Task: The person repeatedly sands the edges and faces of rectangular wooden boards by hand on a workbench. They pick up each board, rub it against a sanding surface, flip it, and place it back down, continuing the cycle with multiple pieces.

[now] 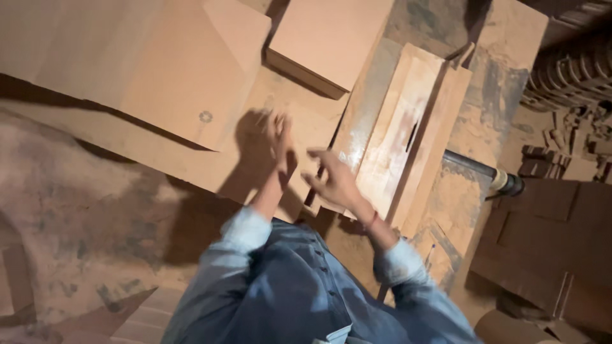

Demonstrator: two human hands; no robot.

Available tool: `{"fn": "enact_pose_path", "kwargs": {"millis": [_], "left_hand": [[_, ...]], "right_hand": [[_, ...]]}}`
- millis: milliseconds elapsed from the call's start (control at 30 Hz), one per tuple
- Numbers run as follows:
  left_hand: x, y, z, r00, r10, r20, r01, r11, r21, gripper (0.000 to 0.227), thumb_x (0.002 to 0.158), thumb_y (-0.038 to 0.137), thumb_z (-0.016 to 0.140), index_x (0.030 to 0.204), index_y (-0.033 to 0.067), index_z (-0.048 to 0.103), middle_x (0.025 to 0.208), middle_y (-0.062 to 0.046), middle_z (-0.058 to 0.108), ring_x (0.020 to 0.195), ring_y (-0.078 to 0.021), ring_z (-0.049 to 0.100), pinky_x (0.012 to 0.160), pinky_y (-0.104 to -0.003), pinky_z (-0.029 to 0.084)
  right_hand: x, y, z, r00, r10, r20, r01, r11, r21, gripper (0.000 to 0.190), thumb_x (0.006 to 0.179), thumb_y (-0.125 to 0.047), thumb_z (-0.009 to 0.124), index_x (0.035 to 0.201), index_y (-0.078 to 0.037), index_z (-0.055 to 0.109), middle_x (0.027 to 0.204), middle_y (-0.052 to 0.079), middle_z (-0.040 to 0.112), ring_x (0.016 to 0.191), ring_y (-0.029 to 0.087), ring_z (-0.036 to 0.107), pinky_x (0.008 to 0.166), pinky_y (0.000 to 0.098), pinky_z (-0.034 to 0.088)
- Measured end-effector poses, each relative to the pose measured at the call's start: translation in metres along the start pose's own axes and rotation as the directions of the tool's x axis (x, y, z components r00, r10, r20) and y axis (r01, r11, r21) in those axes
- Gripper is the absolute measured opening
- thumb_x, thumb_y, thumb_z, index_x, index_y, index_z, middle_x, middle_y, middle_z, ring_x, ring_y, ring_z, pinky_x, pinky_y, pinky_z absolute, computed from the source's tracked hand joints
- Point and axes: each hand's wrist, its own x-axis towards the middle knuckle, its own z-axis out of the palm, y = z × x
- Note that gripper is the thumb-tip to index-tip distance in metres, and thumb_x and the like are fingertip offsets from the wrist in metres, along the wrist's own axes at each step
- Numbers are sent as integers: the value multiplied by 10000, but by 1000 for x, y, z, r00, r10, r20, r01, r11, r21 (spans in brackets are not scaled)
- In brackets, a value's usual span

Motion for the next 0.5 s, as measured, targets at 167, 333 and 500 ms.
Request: {"fn": "enact_pose_path", "kwargs": {"millis": [167, 333, 500], "left_hand": [[-42, 89, -97, 899, 379, -222, -224, 830, 510, 562, 1075, 334, 655, 1483, 23, 427, 1368, -134, 501, 1179, -259, 557, 1075, -468, 468], [5, 153, -126, 806, 321, -497, 176, 672, 720, 902, 966, 511, 666, 1564, -15, 243, 1496, -236, 350, 1349, -381, 448, 1094, -530, 407], [28, 161, -150, 802, 383, -459, 155, 608, 778, 955, 1022, 534, 647, 1589, -83, 188, 1598, -290, 237, 1448, -455, 315, 1136, -559, 348]], "right_hand": [[186, 17, 1, 922, -387, 29, 385, 902, -196, 689, 914, -365, 777, 1449, -9, 527, 1441, 221, 560, 1312, 418, 514, 1106, 492, 444], [359, 19, 69, 866, -486, 114, 490, 782, -385, 895, 893, -526, 768, 1459, 75, 421, 1488, 355, 408, 1373, 521, 388, 1162, 544, 335], [409, 17, 121, 984, -124, 129, 172, 850, -497, 1234, 670, -745, 805, 1419, 116, 336, 1398, 307, 443, 1339, 474, 390, 1157, 527, 272]]}}
